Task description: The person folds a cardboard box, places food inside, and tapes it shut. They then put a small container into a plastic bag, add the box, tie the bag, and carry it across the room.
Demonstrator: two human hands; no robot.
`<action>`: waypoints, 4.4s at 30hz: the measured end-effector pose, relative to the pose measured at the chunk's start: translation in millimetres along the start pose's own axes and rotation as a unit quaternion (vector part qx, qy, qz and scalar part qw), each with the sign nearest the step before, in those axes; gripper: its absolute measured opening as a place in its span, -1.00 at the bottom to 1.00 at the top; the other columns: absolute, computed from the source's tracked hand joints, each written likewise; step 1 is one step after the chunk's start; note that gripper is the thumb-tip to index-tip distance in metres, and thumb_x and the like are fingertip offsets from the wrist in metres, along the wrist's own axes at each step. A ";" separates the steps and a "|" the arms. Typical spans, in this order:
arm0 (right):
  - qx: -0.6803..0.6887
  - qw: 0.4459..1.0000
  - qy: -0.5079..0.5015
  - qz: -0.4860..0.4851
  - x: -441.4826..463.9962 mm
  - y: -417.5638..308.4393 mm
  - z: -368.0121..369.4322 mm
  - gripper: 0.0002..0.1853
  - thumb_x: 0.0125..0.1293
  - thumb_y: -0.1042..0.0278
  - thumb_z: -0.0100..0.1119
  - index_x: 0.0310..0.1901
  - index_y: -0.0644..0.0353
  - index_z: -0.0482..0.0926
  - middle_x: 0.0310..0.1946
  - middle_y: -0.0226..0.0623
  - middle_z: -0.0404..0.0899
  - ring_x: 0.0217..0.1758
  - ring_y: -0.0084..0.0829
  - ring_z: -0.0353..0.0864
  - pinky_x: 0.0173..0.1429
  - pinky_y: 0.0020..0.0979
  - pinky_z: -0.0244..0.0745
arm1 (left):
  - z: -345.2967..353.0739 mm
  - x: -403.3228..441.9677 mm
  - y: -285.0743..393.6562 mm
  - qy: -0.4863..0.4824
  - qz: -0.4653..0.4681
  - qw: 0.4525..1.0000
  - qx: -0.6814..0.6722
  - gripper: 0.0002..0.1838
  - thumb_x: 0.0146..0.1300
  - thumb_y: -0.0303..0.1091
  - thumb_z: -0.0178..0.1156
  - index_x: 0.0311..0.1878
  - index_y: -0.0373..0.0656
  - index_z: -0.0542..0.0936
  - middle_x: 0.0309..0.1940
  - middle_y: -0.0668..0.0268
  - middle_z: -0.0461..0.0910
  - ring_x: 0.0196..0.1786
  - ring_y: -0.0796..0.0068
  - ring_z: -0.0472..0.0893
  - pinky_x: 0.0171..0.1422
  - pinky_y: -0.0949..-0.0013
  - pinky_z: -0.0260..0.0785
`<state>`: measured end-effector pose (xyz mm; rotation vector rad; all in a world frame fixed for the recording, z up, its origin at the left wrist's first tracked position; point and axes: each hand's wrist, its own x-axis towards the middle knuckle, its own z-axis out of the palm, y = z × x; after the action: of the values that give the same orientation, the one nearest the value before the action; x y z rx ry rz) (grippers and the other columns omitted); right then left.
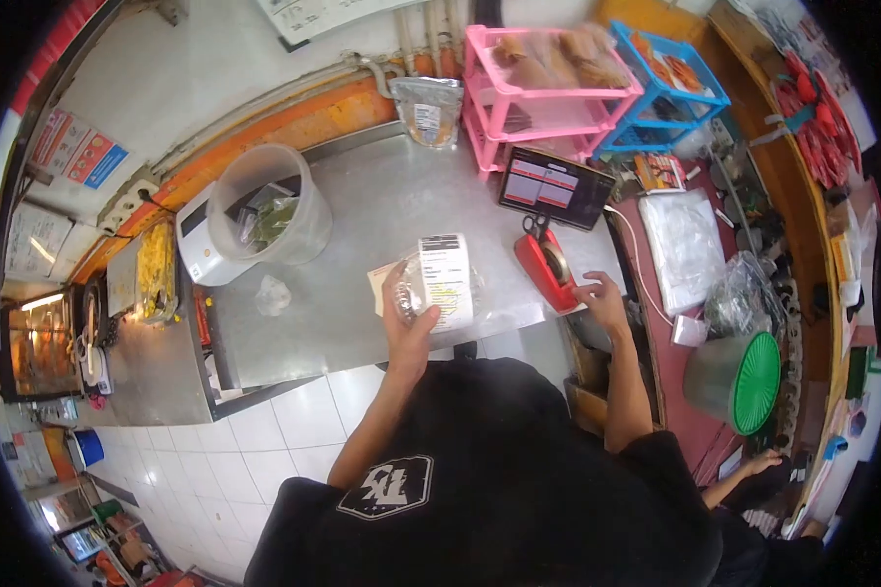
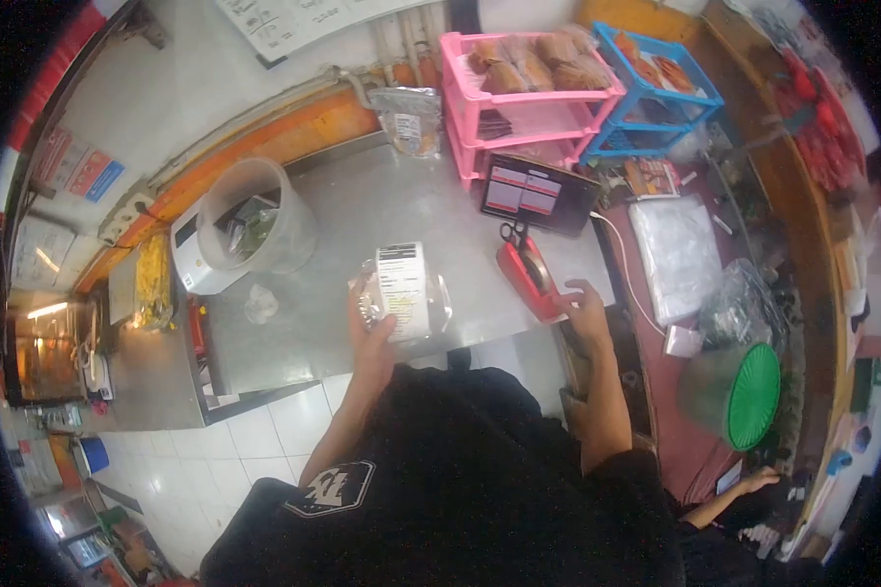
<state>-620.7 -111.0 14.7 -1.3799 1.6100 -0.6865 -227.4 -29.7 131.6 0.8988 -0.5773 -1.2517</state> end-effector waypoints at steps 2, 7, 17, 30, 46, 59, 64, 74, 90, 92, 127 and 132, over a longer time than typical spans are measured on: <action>0.039 0.999 0.016 0.029 3.9 11.6 -5.2 -0.43 0.14 0.33 0.51 0.15 0.32 0.49 -0.26 -0.11 0.77 -0.19 -0.45 0.70 -0.01 -0.38 0.52 | 3.4 -3.2 0.8 0.005 0.001 1.000 -0.013 -0.09 0.11 -0.55 0.34 0.54 -0.14 0.15 0.36 0.16 0.33 0.41 0.26 0.37 0.50 0.22 0.26; 0.042 0.980 0.058 0.183 -30.2 -39.7 -14.9 -0.36 0.07 0.36 0.57 0.14 0.38 0.44 -0.18 -0.08 0.73 -0.08 -0.41 0.68 0.03 -0.37 0.53 | -5.1 -5.0 -3.7 0.011 -0.001 0.999 -0.034 -0.07 0.11 -0.54 0.32 0.56 -0.12 0.13 0.38 0.15 0.32 0.43 0.22 0.37 0.51 0.20 0.26; -0.382 0.870 0.274 0.147 -52.4 63.6 -32.3 -0.33 0.22 0.10 0.42 0.26 0.17 0.33 -0.05 -0.04 0.73 0.00 0.04 0.74 0.02 0.05 0.58 | 3.7 9.1 2.4 -0.036 0.063 0.993 0.090 -0.10 0.10 -0.52 0.38 0.50 -0.19 0.17 0.38 0.11 0.31 0.41 0.23 0.38 0.50 0.19 0.27; -0.045 0.987 -0.053 -0.146 -84.0 -283.1 108.1 -0.45 0.15 0.42 0.49 0.12 0.27 0.39 -0.42 -0.16 0.75 -0.35 -0.23 0.75 -0.23 -0.28 0.58 | 23.8 8.6 -15.6 -0.088 0.185 0.947 0.249 0.02 0.00 -0.50 0.52 0.45 -0.25 0.06 0.27 -0.01 0.35 0.27 0.16 0.51 0.34 0.13 0.44; -0.110 0.969 0.103 -0.197 -95.7 -282.3 155.1 0.05 0.02 0.15 0.63 0.43 0.30 0.13 0.06 0.03 0.56 -0.14 -0.15 0.66 -0.10 -0.23 0.58 | 3.0 7.6 -25.1 0.087 0.312 0.910 0.257 -0.02 -0.02 -0.51 0.51 0.41 -0.27 0.11 0.23 0.01 0.36 0.27 0.16 0.49 0.35 0.13 0.40; 0.087 0.993 -0.078 0.000 -57.9 -234.5 140.6 0.26 -0.08 0.22 0.73 0.51 0.34 -0.05 0.34 0.21 0.28 0.28 -0.10 0.50 0.22 -0.15 0.57 | -15.0 -16.4 -29.8 0.023 0.122 0.976 0.179 -0.08 0.06 -0.53 0.45 0.45 -0.23 0.13 0.30 0.14 0.29 0.40 0.24 0.35 0.44 0.16 0.32; 0.158 0.974 -0.152 0.053 -55.1 -214.3 145.4 0.18 0.04 0.19 0.64 0.52 0.30 -0.05 0.35 0.26 0.33 0.37 -0.08 0.44 0.34 -0.15 0.48 | -26.0 -13.8 -34.2 0.007 -0.016 0.998 0.065 -0.26 0.28 -0.54 0.31 0.47 -0.16 0.18 0.37 0.15 0.31 0.41 0.27 0.39 0.42 0.16 0.38; 0.279 0.947 -0.152 0.042 -40.9 -148.4 126.9 -0.54 0.41 0.31 0.31 0.26 0.24 0.43 0.09 -0.09 0.65 0.11 -0.31 0.67 0.23 -0.28 0.57 | -54.8 -15.1 -36.0 0.052 -0.127 0.991 -0.006 -0.45 0.50 -0.40 0.11 0.49 -0.10 0.22 0.36 0.17 0.39 0.36 0.28 0.47 0.38 0.16 0.44; -0.145 0.949 0.281 -0.003 -30.6 3.2 48.3 -0.39 0.40 0.20 0.20 0.35 0.39 0.30 0.06 0.16 0.64 0.11 -0.01 0.68 0.16 -0.10 0.53 | -147.5 -11.5 -49.2 0.357 -0.017 0.933 0.034 -0.27 0.49 0.23 0.04 0.50 -0.06 0.19 0.38 0.08 0.37 0.39 0.15 0.46 0.33 -0.08 0.42; -0.126 0.954 0.273 -0.003 -30.5 6.7 56.1 -0.39 0.38 0.21 0.22 0.34 0.38 0.30 0.09 0.13 0.63 0.12 0.01 0.66 0.16 -0.10 0.53 | -192.6 -5.8 -62.6 0.408 -0.077 0.895 0.164 -0.14 0.46 0.25 0.07 0.52 -0.26 0.18 0.34 -0.02 0.42 0.39 0.10 0.46 0.38 0.01 0.39; 0.287 0.898 -0.335 0.014 -72.9 -218.0 186.2 -0.46 0.52 0.27 0.00 0.50 -0.08 0.31 -0.53 -0.40 0.53 -0.49 -0.49 0.53 -0.33 -0.38 0.45 | -69.6 52.5 -14.8 -0.097 -0.219 0.971 -0.009 -0.67 0.50 -0.42 0.17 0.24 -0.36 0.54 0.18 0.13 0.61 0.20 0.39 0.60 0.37 0.27 0.44; -0.075 0.970 -0.192 -0.129 -105.7 -210.7 163.3 -0.40 0.42 0.26 0.09 0.49 -0.02 0.29 -0.48 -0.11 0.65 -0.42 -0.13 0.65 -0.25 -0.21 0.55 | -49.7 62.4 3.9 -0.292 -0.191 0.885 0.308 -0.75 0.38 -0.48 0.30 0.06 -0.39 0.66 -0.07 0.15 0.73 0.08 0.45 0.66 0.25 0.35 0.50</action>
<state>-377.3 -35.9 146.5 -1.7325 1.2064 -0.4141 -170.4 -76.8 101.6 1.1962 -1.3856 -1.7573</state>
